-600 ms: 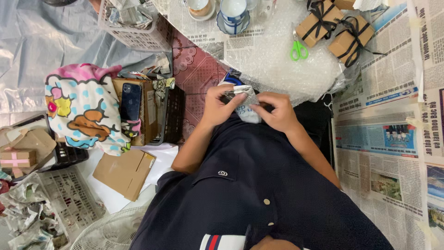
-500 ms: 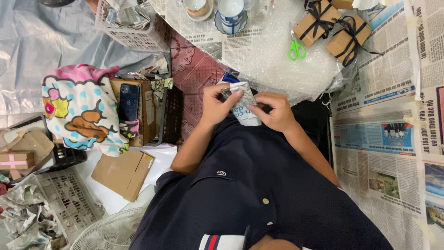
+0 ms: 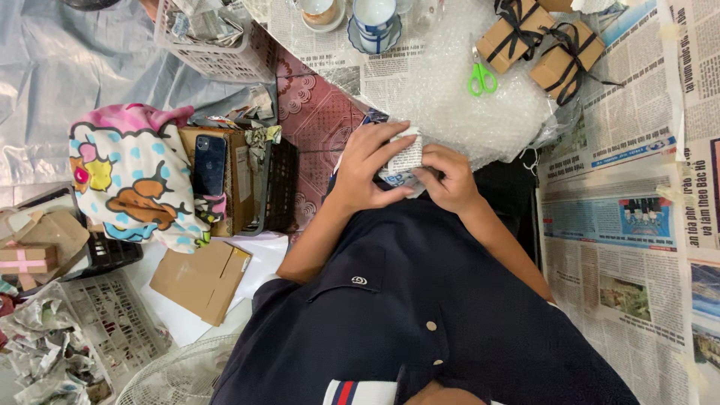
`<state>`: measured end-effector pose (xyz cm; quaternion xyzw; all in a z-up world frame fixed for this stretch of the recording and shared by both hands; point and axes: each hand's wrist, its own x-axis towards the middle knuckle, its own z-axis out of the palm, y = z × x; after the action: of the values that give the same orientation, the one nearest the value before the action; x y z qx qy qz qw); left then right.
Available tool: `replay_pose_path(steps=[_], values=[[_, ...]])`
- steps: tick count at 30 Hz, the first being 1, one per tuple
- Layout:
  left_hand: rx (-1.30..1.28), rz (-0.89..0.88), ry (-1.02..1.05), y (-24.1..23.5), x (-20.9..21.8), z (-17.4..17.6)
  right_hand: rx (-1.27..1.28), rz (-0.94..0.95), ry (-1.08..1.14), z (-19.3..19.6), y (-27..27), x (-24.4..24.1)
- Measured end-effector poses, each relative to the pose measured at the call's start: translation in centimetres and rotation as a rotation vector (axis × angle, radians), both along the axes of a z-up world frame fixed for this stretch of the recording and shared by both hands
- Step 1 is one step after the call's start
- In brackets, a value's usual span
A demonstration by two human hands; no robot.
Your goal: The person sits on the floor and wraps small ceramic items such as cups, bowls, and saucers using newspaper and bubble wrap. They fold the paper around each item, place it on a pile, and occasionally adjust the wrapping material.
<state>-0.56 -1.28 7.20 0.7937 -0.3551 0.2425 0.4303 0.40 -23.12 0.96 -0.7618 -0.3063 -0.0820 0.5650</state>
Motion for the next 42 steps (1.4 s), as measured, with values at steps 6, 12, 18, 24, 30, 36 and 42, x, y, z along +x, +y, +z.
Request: replay_pose_path(steps=[6,12,18,24,30,36,42], values=[[0.000,-0.017,0.155,-0.4,0.5,-1.9,-0.002,-0.199,-0.243,2.1,0.0,-0.1],[-0.178,-0.009,0.371,-0.5,-0.2,-3.2,0.029,0.033,0.018,2.3,-0.8,0.5],[-0.152,0.033,0.370,-0.5,-0.3,-2.2,-0.076,-0.086,0.098,0.3,-1.1,0.2],[-0.118,0.130,0.579,-0.2,0.1,-2.3,0.055,-0.077,0.196,-0.2,-1.2,0.3],[-0.209,0.164,0.542,-0.6,0.2,-1.7,0.367,0.037,0.597,-1.0,-0.3,0.3],[0.222,0.158,0.006,0.0,-0.2,0.7,0.267,-0.006,0.520,-2.4,-1.0,0.9],[0.332,0.034,0.106,0.2,0.3,1.1,0.178,-0.047,0.568,-3.4,-1.4,0.2]])
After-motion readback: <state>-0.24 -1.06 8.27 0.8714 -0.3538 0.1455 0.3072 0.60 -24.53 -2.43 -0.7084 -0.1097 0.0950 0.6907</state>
